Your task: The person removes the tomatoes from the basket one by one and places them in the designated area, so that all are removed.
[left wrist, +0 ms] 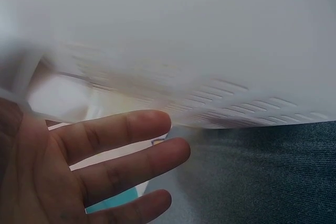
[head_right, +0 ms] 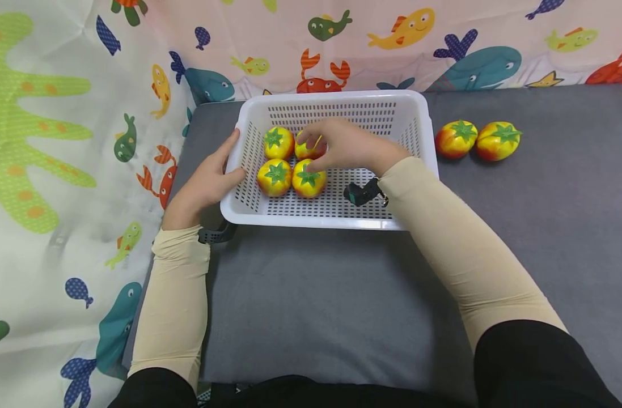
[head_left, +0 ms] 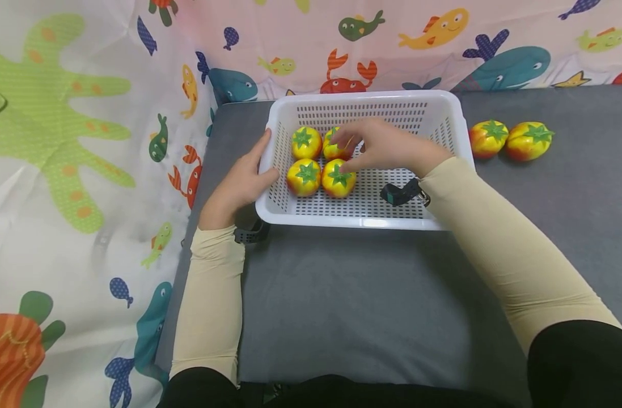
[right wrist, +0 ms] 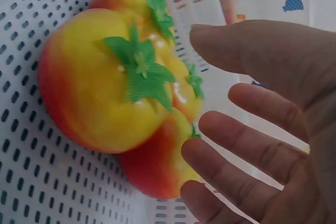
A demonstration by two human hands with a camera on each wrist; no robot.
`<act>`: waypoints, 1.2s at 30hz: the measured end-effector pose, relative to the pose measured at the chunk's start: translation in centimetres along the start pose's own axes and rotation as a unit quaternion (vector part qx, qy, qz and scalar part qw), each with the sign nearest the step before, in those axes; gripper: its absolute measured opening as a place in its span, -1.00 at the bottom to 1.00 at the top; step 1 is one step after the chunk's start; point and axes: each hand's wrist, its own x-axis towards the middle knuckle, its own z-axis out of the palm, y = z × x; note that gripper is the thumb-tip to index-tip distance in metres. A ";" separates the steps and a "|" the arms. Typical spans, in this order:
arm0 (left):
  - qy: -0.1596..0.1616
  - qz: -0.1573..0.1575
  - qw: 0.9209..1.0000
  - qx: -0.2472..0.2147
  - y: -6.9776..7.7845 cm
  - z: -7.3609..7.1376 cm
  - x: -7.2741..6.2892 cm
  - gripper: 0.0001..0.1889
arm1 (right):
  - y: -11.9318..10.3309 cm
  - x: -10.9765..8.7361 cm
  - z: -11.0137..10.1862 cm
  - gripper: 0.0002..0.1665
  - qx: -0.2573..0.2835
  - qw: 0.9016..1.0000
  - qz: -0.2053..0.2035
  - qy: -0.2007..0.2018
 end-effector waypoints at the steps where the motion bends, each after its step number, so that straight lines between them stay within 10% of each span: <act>1: 0.000 0.000 1.000 0.000 0.0 0.0 0.0 -0.04 | 0.0 0.1 0.1 -0.28 -0.002 1.000 0.000 -0.005; 36: 0.002 0.000 1.000 -0.018 0.3 -0.1 -0.2 -0.01 | 0.4 0.7 1.9 -0.17 -0.065 0.995 -0.008 -0.075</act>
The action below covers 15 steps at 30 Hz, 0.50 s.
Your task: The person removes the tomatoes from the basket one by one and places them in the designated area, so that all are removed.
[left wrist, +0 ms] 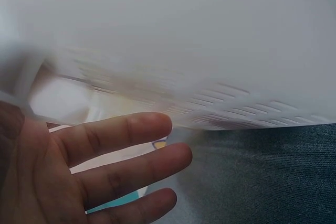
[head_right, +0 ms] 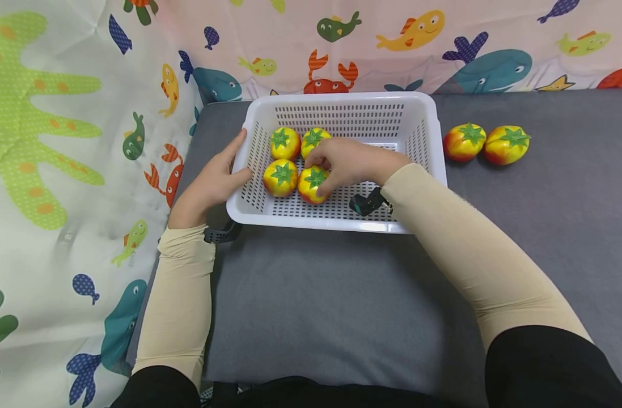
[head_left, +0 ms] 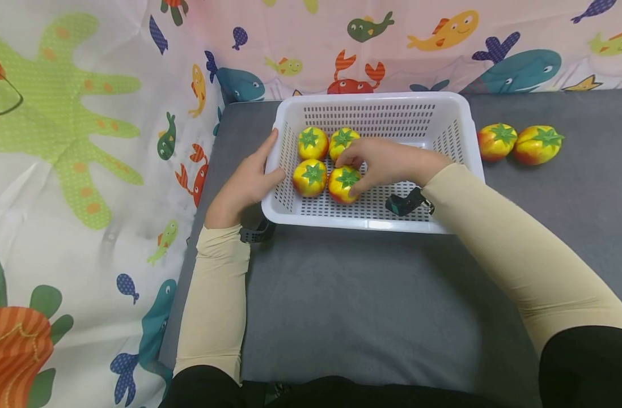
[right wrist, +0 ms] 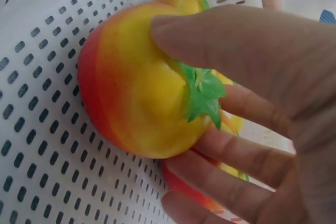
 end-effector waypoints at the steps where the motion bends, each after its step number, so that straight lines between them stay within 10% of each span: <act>1: 0.000 0.000 1.000 0.000 0.0 0.0 0.0 -0.01 | 0.0 0.0 0.0 -0.17 0.000 1.000 -0.003 -0.001; 15: 0.001 -0.008 1.000 0.002 -0.1 0.0 0.2 -0.02 | 0.0 0.0 0.2 -0.18 -0.001 1.000 -0.011 -0.018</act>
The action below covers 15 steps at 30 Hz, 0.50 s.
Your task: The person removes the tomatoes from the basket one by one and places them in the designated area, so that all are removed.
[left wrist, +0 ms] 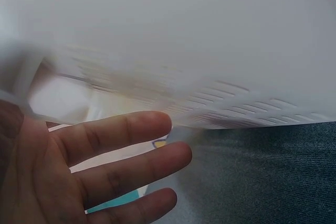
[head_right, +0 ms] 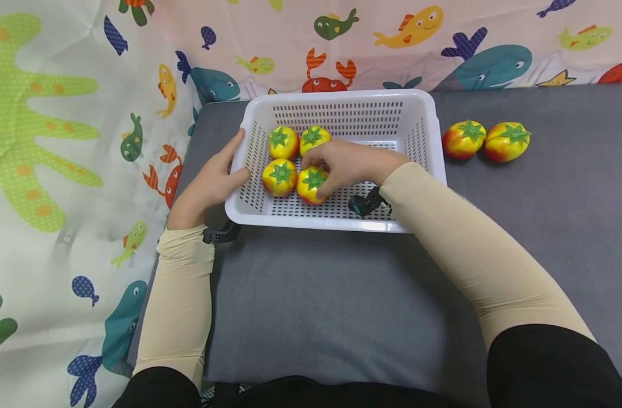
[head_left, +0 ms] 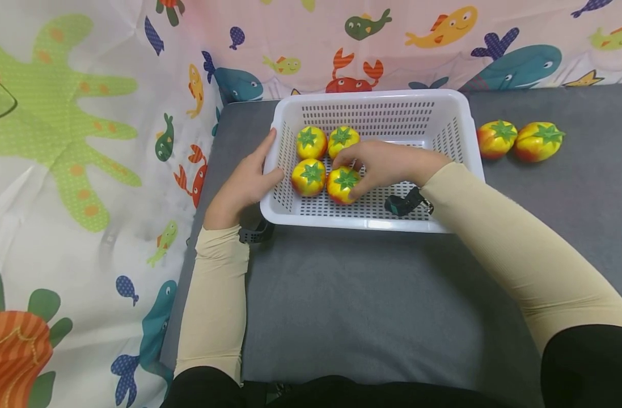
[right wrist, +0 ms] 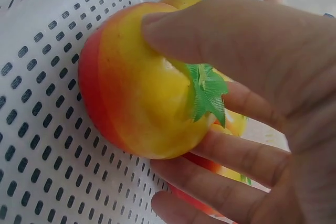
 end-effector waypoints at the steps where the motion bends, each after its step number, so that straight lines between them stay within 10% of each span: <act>1: 0.000 0.001 1.000 0.001 0.0 0.0 0.0 -0.02 | 0.0 0.0 0.0 -0.17 0.000 1.000 0.000 0.000; 15: 0.002 0.003 1.000 0.002 0.0 0.1 0.0 0.00 | 0.0 -0.4 -0.2 -0.13 0.007 1.000 0.006 0.005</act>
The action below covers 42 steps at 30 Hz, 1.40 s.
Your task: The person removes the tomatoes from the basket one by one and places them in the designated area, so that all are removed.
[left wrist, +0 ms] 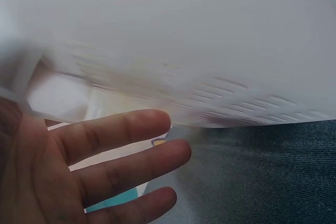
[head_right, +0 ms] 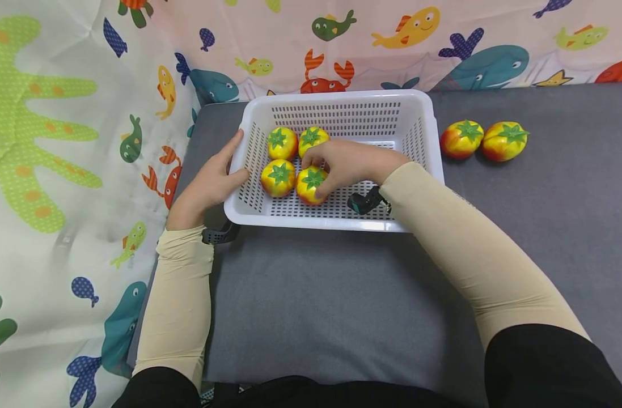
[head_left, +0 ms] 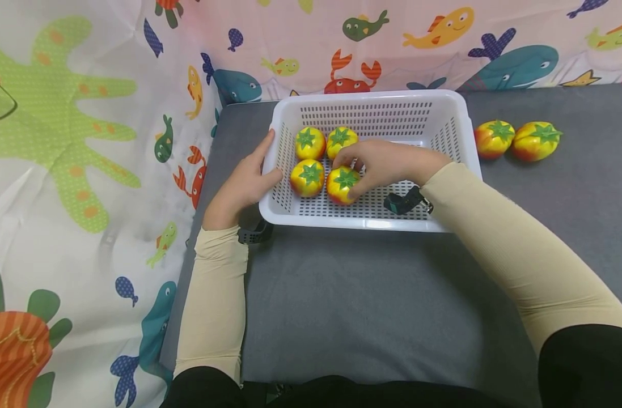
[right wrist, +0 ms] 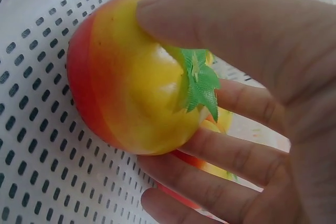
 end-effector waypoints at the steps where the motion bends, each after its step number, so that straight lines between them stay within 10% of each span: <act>1: 0.000 0.000 1.000 0.001 0.0 0.0 0.0 0.00 | 0.0 0.0 -0.1 -0.12 0.000 1.000 0.002 0.000; 42: 0.004 0.000 1.000 -0.006 -0.3 0.2 0.1 -0.04 | 0.2 -4.2 -2.3 -0.15 0.030 0.996 0.035 0.072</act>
